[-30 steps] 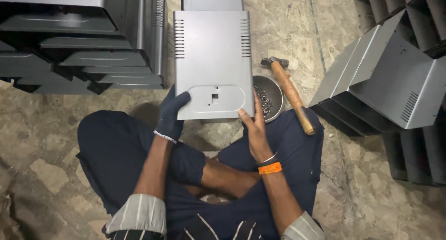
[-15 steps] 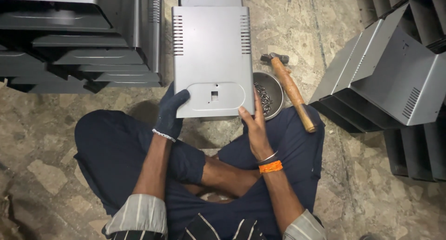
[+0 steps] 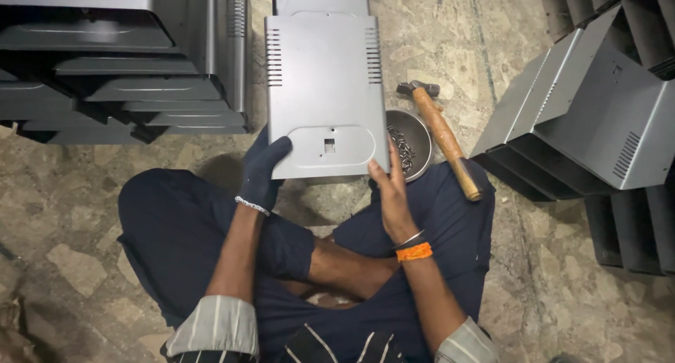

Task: The person stamps plates and inserts them into the main casing to assemble metal housing components.

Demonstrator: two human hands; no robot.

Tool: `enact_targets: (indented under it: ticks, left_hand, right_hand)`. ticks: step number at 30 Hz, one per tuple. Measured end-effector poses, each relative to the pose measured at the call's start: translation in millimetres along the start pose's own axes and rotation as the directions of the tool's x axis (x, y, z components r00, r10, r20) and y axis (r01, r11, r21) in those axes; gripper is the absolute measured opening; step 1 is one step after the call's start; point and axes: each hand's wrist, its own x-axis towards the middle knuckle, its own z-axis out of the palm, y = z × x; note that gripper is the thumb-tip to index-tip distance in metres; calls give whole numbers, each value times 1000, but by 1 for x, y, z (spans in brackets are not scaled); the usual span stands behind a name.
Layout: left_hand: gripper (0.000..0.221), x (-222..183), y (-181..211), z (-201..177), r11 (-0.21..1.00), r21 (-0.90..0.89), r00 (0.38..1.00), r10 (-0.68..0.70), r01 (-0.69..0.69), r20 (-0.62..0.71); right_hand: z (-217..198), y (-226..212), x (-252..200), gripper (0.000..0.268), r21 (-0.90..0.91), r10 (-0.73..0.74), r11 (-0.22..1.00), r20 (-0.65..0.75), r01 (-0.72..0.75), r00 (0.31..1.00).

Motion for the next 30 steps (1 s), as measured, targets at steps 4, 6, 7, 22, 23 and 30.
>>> enact_targets:
  ticks: [4, 6, 7, 22, 23, 30]
  left_hand:
    - [70, 1, 4, 5, 1000, -8, 1000, -10, 10, 14]
    - [70, 0, 7, 7, 1000, 11, 1000, 8, -9, 23]
    - [70, 0, 7, 7, 1000, 10, 1000, 9, -9, 22]
    - [70, 6, 4, 5, 982, 178, 998, 55, -57, 13]
    - [70, 5, 5, 6, 988, 145, 999, 47, -49, 19]
    - [70, 6, 2, 6, 994, 107, 999, 35, -33, -15]
  right_hand:
    - [0, -2, 0, 77, 0, 5, 1000, -2, -5, 1000]
    - [-2, 2, 2, 76, 24, 7, 1000, 3, -7, 1000]
    - [-2, 3, 2, 76, 23, 7, 1000, 4, -7, 1000]
    - [-6, 5, 6, 75, 7, -3, 1000, -14, 3, 1000]
    - [-7, 6, 7, 76, -2, 12, 1000, -12, -12, 1000]
    - [-13, 10, 11, 76, 22, 43, 999, 16, -43, 999]
